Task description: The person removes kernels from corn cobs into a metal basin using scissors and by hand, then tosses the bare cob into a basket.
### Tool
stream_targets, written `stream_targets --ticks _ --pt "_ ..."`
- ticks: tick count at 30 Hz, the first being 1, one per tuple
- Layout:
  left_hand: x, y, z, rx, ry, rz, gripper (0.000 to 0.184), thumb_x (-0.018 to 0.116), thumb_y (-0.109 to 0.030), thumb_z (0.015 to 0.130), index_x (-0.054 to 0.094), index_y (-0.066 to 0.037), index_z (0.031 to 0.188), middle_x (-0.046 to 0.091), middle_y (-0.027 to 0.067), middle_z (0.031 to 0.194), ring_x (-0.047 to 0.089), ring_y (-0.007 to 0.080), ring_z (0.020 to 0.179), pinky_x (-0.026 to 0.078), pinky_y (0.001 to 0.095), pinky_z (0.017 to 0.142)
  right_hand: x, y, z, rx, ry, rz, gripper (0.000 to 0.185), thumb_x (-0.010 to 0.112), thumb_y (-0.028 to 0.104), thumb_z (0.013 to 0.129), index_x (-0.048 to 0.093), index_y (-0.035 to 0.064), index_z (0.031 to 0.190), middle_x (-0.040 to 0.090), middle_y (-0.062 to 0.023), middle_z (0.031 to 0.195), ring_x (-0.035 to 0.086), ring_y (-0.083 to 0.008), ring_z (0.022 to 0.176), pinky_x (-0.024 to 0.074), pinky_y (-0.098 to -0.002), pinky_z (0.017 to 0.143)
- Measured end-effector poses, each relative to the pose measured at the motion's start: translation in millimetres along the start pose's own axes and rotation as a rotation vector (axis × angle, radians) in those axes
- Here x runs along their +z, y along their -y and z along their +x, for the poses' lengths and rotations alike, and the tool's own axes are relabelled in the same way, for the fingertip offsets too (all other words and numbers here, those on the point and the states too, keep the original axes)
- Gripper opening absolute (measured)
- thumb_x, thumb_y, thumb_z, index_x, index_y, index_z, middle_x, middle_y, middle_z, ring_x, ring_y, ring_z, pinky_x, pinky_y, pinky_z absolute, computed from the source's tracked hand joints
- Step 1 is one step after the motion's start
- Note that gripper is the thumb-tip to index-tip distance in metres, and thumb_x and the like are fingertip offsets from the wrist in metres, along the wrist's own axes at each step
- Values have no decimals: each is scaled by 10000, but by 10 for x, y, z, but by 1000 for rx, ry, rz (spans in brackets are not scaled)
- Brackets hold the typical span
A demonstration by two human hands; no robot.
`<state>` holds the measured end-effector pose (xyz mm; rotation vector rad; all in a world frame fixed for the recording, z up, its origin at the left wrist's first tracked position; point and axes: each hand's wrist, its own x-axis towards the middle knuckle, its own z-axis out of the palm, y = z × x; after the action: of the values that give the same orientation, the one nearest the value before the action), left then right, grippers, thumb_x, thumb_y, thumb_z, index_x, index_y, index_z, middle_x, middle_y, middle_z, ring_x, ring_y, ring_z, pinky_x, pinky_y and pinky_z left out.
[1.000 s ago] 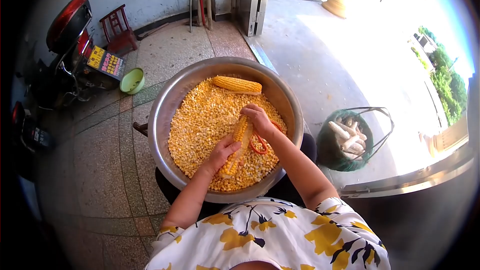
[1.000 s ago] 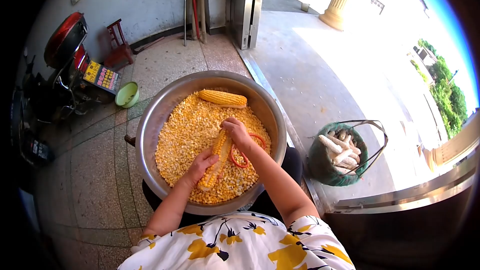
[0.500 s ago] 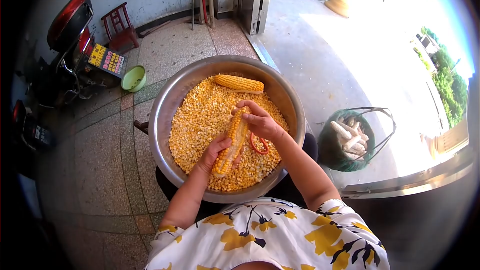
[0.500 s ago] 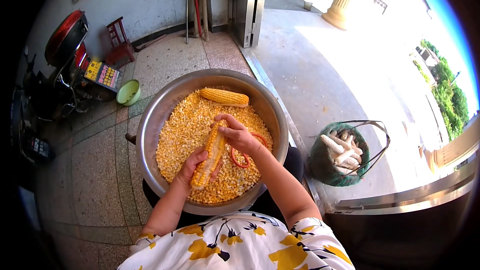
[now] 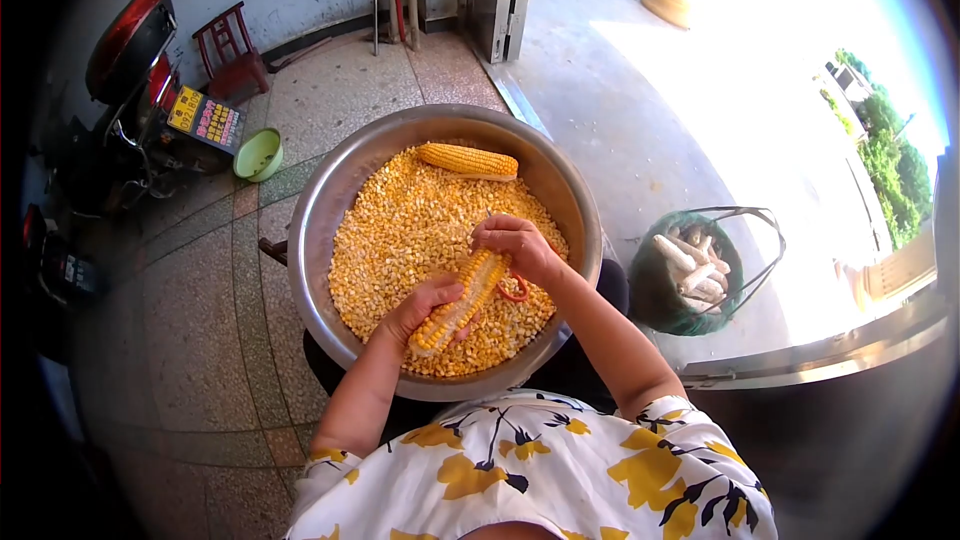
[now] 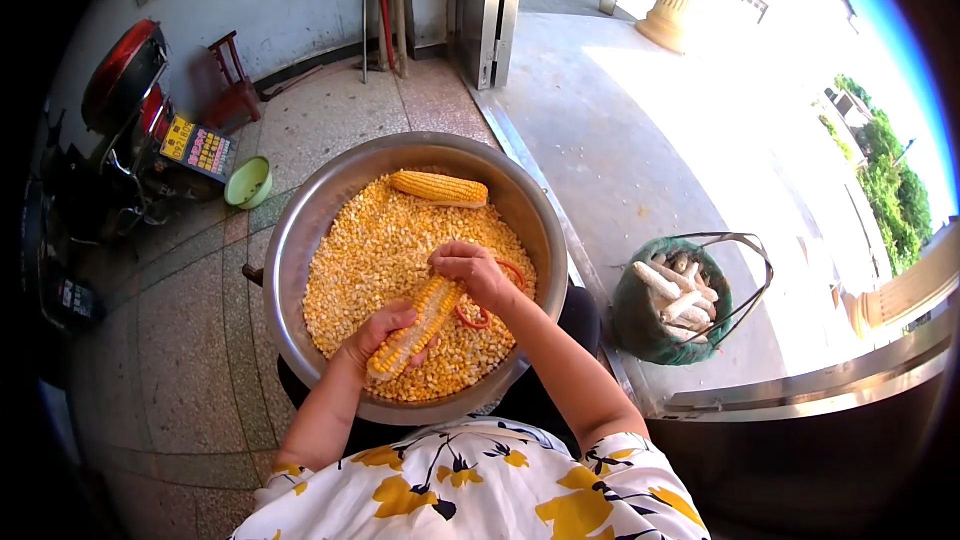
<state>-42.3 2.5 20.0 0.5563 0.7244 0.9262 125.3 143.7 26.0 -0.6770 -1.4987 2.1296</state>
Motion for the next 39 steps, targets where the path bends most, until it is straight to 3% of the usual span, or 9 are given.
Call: stream_targets --ticks 2,4,6,18,23,24,26,31,39 --pt "8 90 98 43 -76 121 464 597 -345 830 505 -4 1131 604 145 843 596 209 551 488 281 445 14 -83 67 126 -278 137 174 569 147 874 607 -7 944 618 -89 950 578 -182 913 450 -321 863" --pt "-1 109 128 94 -153 239 459 591 -334 834 502 -2 1138 608 144 852 599 210 559 488 280 448 -52 -11 27 132 -190 279 242 532 194 896 587 -19 998 613 -123 978 571 -222 975 438 -367 905" --pt "-29 72 104 82 -119 67 454 598 -308 827 502 7 1139 610 146 854 602 207 570 489 281 453 -113 78 -12 160 231 748 287 484 215 909 563 -19 1056 588 -154 1057 554 -242 1016 423 -406 934" --pt "-64 91 75 30 -62 68 448 613 -230 848 492 3 1211 605 104 862 611 175 630 523 281 537 -94 -25 -17 82 226 430 237 433 125 930 574 -19 1055 596 -141 1030 576 -236 960 468 -369 867" --pt "76 105 166 122 -160 155 445 601 -237 852 483 3 1208 606 115 870 609 189 605 521 289 525 -18 -22 198 162 -178 -140 283 474 190 924 557 -24 1090 610 -150 1015 581 -253 963 472 -385 865" --pt "70 93 176 150 -212 186 451 596 -253 846 478 4 1197 610 137 865 608 208 573 515 299 492 -52 -6 208 156 -175 -140 283 474 190 924 557 -24 1090 610 -150 1015 581 -253 963 472 -385 865" --pt "-25 30 132 124 -178 116 448 591 -274 846 481 -1 1183 609 142 860 606 209 565 511 300 481 -185 65 193 244 267 787 313 490 170 911 527 -24 1153 603 -153 1069 567 -269 1003 449 -418 905" --pt "36 -39 5 103 -42 -34 437 577 -322 844 485 -12 1139 608 157 836 603 214 552 498 305 450 -54 150 29 65 272 511 269 488 114 886 536 -19 1114 587 -135 1090 540 -253 1039 429 -402 923" --pt "-69 101 163 50 -129 66 433 551 -342 865 484 -10 1135 605 152 823 600 225 556 502 325 464 -83 -75 142 59 -129 138 257 477 165 922 541 -6 1104 614 -102 920 591 -191 924 482 -325 848"
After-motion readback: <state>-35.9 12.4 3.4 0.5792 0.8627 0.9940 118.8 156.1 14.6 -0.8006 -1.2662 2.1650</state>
